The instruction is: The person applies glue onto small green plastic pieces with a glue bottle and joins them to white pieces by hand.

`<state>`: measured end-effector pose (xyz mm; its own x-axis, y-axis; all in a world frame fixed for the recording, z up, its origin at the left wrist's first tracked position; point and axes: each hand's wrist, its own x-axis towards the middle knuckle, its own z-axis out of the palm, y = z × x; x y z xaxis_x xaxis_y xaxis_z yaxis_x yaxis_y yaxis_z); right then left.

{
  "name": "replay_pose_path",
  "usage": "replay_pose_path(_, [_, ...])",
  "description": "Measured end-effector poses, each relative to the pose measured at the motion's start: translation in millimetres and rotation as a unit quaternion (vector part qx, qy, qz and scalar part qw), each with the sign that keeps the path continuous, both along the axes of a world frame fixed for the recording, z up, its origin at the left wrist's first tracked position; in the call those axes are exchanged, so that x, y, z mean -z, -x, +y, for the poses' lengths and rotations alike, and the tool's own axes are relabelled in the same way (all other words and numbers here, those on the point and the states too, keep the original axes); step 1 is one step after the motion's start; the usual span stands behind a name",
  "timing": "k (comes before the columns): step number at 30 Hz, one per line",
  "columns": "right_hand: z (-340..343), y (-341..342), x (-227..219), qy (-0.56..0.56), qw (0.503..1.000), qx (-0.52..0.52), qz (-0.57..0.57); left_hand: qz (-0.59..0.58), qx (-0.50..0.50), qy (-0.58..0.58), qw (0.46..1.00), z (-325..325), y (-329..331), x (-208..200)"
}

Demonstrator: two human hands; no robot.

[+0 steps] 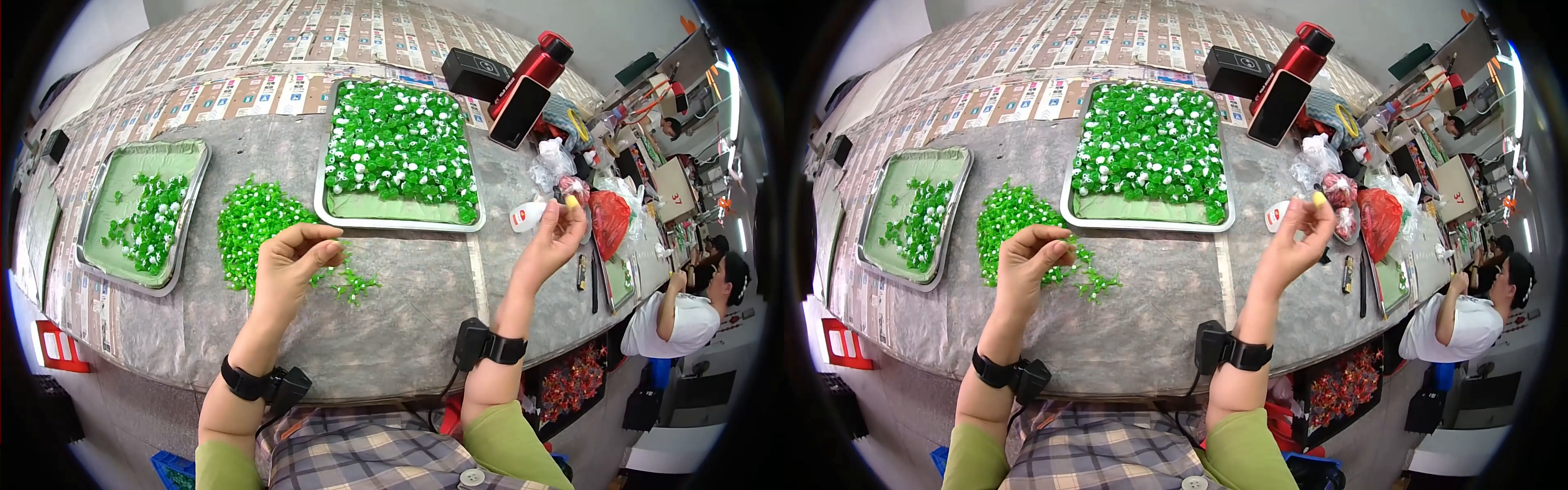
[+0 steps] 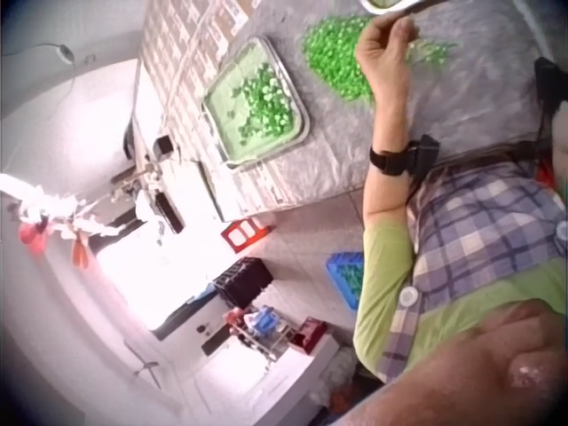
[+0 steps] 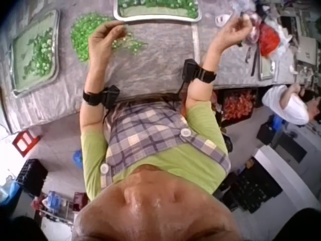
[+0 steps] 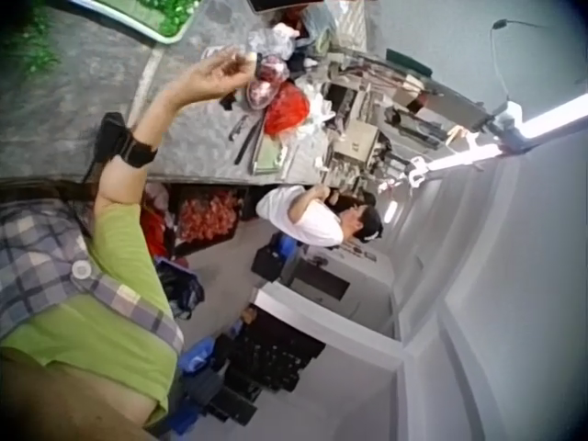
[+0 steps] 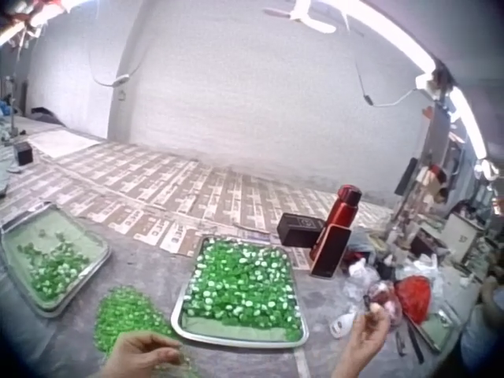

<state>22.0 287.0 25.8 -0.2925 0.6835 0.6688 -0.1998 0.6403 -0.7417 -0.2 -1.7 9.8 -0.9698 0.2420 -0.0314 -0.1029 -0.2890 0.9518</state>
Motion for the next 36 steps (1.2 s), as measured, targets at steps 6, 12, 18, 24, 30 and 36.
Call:
replay_pose_path(6, [86.9,-0.1,70.7,0.03,0.978,0.06,-0.197,-0.073,0.016,-0.068,0.995,2.9,0.8,6.0])
replay_pose_path(12, [68.5,9.7,63.9,0.107,0.968,-0.155,-0.166,-0.106,0.055,-0.09,0.989,3.4,-1.2,7.5])
replay_pose_path(18, [-38.3,0.2,-9.0,0.178,0.924,-0.33,-0.075,-0.175,0.087,-0.15,0.969,4.4,-0.4,7.0])
replay_pose_path(24, [-80.8,-11.8,-18.7,0.136,0.907,-0.398,-0.025,-0.196,0.105,-0.207,0.953,3.4,1.0,8.5])
replay_pose_path(30, [-96.6,-18.8,-14.4,0.038,0.909,-0.415,-0.013,-0.19,0.128,-0.212,0.95,4.2,0.8,12.9])
replay_pose_path(36, [-98.8,-23.7,-17.0,-0.018,0.915,-0.396,-0.068,-0.203,0.121,-0.19,0.953,5.0,-1.2,10.3])
